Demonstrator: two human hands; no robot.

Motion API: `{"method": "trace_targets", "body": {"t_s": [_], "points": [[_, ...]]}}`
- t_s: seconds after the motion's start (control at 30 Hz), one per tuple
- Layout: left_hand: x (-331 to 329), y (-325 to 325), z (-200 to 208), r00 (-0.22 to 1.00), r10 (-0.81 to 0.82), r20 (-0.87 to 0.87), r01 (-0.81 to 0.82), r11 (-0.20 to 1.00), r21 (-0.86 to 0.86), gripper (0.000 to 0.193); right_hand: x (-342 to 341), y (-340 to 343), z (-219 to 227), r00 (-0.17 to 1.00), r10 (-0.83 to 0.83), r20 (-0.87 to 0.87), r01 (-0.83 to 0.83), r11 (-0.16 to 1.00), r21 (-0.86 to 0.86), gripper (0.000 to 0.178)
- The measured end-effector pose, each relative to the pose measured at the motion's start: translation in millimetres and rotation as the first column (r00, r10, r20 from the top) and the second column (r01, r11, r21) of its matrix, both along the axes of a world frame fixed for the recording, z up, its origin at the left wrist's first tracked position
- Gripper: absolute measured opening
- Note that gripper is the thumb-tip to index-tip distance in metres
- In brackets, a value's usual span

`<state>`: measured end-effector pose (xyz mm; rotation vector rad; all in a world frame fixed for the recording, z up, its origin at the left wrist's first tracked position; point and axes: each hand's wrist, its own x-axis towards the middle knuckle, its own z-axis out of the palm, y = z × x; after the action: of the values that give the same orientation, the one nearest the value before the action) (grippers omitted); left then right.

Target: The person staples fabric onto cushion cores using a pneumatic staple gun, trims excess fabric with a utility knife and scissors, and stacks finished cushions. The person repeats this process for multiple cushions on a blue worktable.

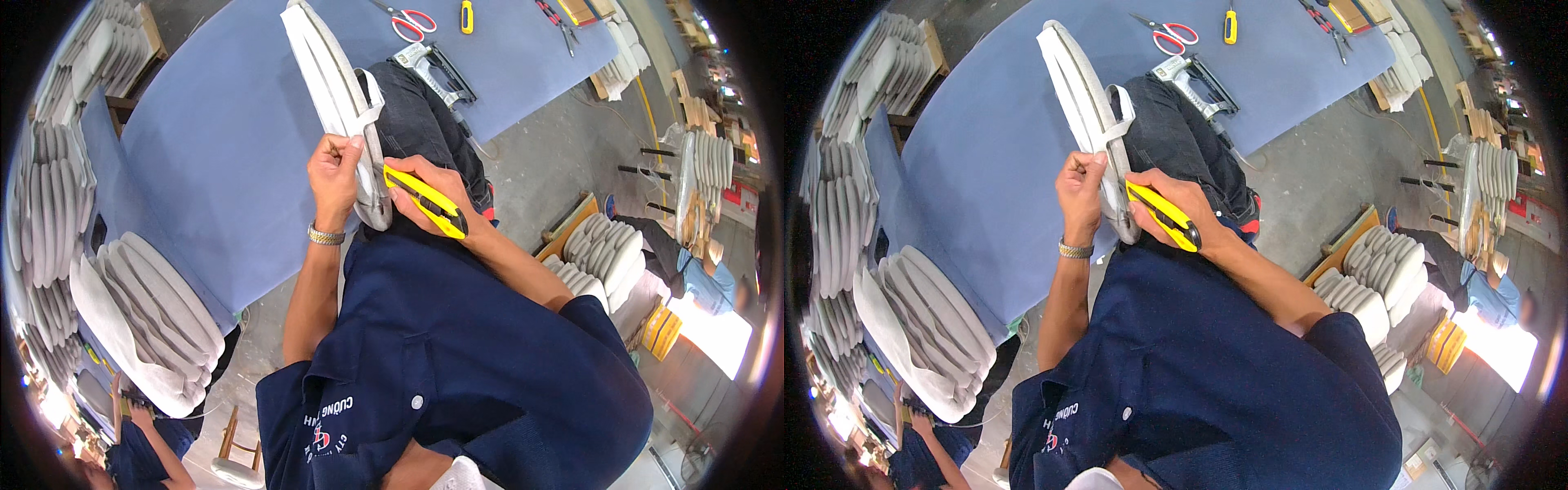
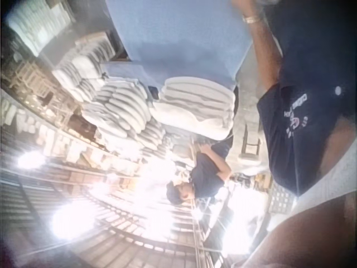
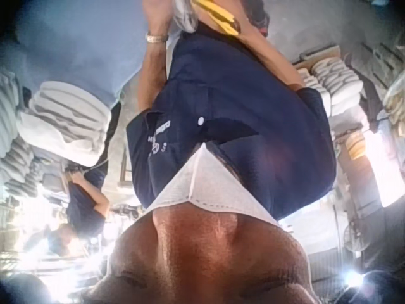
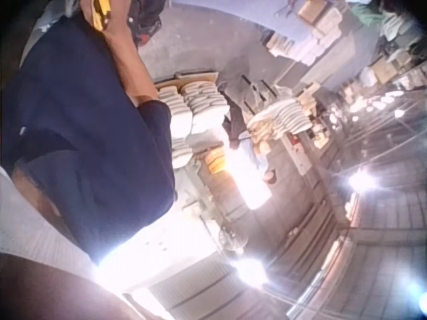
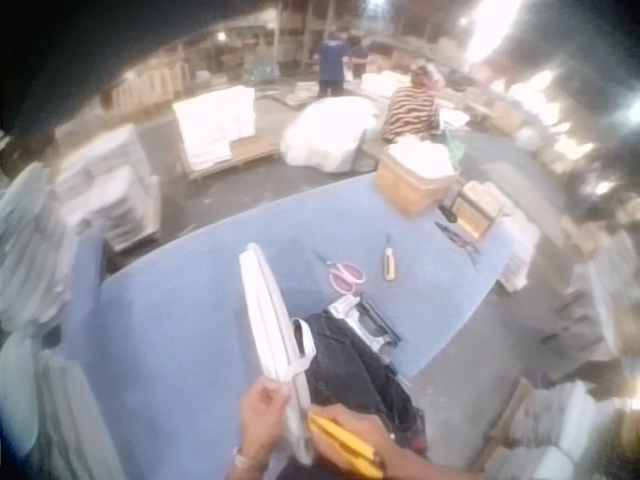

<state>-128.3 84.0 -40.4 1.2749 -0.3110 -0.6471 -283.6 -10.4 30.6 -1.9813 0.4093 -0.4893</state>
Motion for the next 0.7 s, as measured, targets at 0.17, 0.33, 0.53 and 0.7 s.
{"method": "trace_targets", "body": {"t_s": [0.17,0.33,0.53,0.7], "points": [[2.3,6.4,-10.4,0.998,0.037,-0.055,-0.038,0.999,-0.033,0.013,-5.3,8.0,2.9,1.0,0.02,-0.014,-0.021,0.999,-0.042,0.035],[-7.5,-0.1,-14.1,0.988,0.141,-0.057,-0.147,0.983,-0.112,0.014,-11.5,12.1,0.1,1.0,0.012,-0.021,-0.013,0.999,-0.035,0.034],[-18.2,-10.0,-12.0,0.976,0.218,0.006,-0.216,0.971,-0.103,0.016,-19.3,12.8,2.9,0.999,-0.024,-0.029,0.023,0.998,-0.053,0.034],[-22.7,-13.2,-10.7,0.961,0.264,0.077,-0.261,0.964,-0.056,0.018,-22.5,13.6,2.7,0.999,-0.043,-0.03,0.039,0.994,-0.099,0.034]]}}
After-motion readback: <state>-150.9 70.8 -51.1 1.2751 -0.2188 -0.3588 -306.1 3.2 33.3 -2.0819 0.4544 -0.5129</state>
